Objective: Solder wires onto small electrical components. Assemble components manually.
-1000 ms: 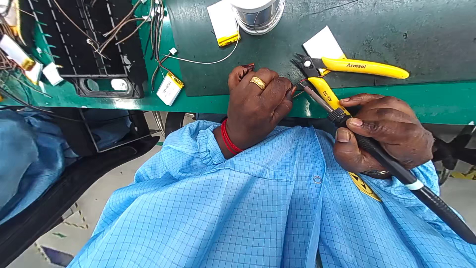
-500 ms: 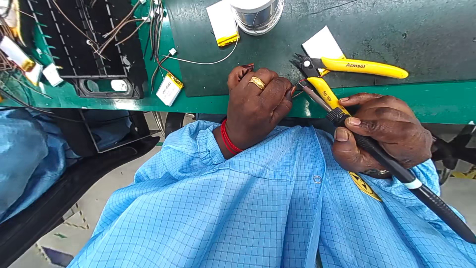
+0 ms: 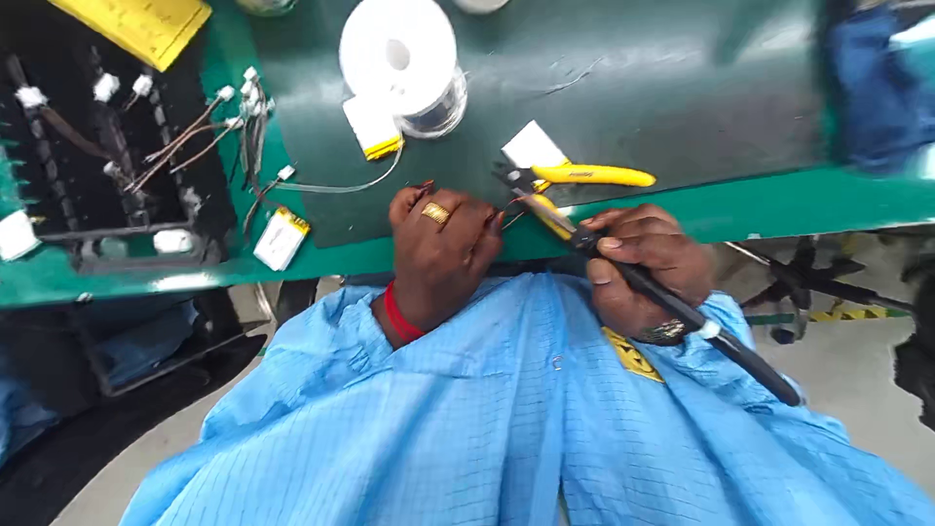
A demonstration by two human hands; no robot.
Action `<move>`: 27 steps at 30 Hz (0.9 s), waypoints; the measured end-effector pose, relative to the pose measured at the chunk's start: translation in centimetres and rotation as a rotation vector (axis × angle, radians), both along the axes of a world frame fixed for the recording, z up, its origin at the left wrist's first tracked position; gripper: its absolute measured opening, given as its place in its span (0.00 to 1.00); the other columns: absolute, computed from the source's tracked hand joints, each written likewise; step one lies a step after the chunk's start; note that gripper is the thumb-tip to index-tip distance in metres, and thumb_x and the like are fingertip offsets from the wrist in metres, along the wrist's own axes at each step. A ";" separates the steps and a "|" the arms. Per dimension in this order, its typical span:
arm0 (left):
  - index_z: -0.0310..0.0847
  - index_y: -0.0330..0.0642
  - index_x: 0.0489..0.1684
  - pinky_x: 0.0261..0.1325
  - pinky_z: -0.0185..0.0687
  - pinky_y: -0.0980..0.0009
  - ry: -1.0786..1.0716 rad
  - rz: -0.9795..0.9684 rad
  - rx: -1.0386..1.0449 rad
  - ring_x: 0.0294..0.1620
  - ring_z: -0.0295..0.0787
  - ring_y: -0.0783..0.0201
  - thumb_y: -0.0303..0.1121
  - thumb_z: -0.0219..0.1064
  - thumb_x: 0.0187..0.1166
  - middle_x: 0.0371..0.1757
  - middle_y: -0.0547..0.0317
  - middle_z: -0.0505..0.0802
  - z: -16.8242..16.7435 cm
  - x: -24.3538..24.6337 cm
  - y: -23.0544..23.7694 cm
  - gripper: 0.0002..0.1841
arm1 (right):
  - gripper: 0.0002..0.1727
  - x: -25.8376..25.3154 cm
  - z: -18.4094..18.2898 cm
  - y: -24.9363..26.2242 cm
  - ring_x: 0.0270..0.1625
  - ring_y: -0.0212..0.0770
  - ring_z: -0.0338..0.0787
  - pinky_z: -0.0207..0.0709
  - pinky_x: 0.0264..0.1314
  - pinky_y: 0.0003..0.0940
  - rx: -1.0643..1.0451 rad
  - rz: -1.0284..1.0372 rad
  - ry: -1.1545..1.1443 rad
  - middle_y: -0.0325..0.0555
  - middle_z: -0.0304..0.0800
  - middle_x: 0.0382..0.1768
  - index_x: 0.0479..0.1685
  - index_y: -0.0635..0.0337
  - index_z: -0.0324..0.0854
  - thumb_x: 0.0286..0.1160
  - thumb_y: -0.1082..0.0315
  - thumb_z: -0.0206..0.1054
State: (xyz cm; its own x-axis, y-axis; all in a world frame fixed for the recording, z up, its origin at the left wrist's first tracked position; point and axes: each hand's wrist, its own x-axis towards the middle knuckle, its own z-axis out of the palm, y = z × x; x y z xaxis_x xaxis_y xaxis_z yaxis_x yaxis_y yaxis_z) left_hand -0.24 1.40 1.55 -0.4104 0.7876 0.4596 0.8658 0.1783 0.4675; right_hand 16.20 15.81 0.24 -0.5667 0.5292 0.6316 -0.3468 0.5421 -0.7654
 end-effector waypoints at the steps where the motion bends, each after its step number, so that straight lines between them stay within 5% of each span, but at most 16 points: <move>1: 0.89 0.41 0.32 0.67 0.68 0.58 0.002 0.009 -0.005 0.42 0.88 0.59 0.36 0.65 0.84 0.33 0.53 0.93 -0.1 -0.1 -0.1 0.12 | 0.06 -0.1 0.2 0.0 0.43 0.31 0.88 0.86 0.54 0.31 -0.004 -0.016 0.000 0.36 0.86 0.35 0.44 0.56 0.84 0.79 0.64 0.67; 6: 0.88 0.37 0.34 0.67 0.71 0.55 0.054 -0.013 -0.018 0.44 0.88 0.48 0.39 0.64 0.85 0.34 0.43 0.93 -0.6 -0.2 -0.1 0.15 | 0.10 0.5 2.6 2.4 0.38 0.34 0.89 0.84 0.45 0.27 0.157 -0.214 -0.009 0.46 0.91 0.31 0.41 0.64 0.89 0.78 0.65 0.69; 11: 0.86 0.35 0.31 0.62 0.68 0.53 0.086 0.001 -0.004 0.41 0.86 0.46 0.39 0.62 0.84 0.32 0.42 0.91 -0.8 -0.3 -0.1 0.16 | 0.09 3.5 6.2 6.7 0.38 0.26 0.88 0.85 0.42 0.23 0.221 -0.531 -0.050 0.38 0.90 0.35 0.44 0.61 0.88 0.78 0.64 0.70; 17: 0.88 0.39 0.32 0.62 0.69 0.54 0.046 0.009 0.021 0.41 0.87 0.50 0.39 0.61 0.83 0.33 0.46 0.93 -0.8 -0.1 0.0 0.15 | 0.07 4.8 7.8 13.4 0.35 0.25 0.89 0.86 0.42 0.24 -0.032 -0.683 -0.147 0.36 0.91 0.38 0.48 0.66 0.85 0.79 0.72 0.66; 23: 0.90 0.43 0.32 0.61 0.72 0.53 0.026 0.021 0.025 0.41 0.90 0.54 0.39 0.62 0.80 0.34 0.51 0.94 -0.8 0.0 0.1 0.14 | 0.12 3.4 6.2 15.3 0.44 0.26 0.91 0.86 0.51 0.25 0.122 -0.675 -0.272 0.45 0.94 0.47 0.52 0.69 0.87 0.81 0.68 0.68; 27: 0.89 0.46 0.31 0.61 0.71 0.56 0.038 0.029 0.035 0.41 0.90 0.57 0.37 0.62 0.79 0.33 0.54 0.94 -0.8 -0.1 0.3 0.11 | 0.13 0.0 7.8 12.0 0.48 0.28 0.94 0.91 0.52 0.28 0.247 -0.416 -0.156 0.42 0.94 0.50 0.56 0.69 0.86 0.85 0.68 0.66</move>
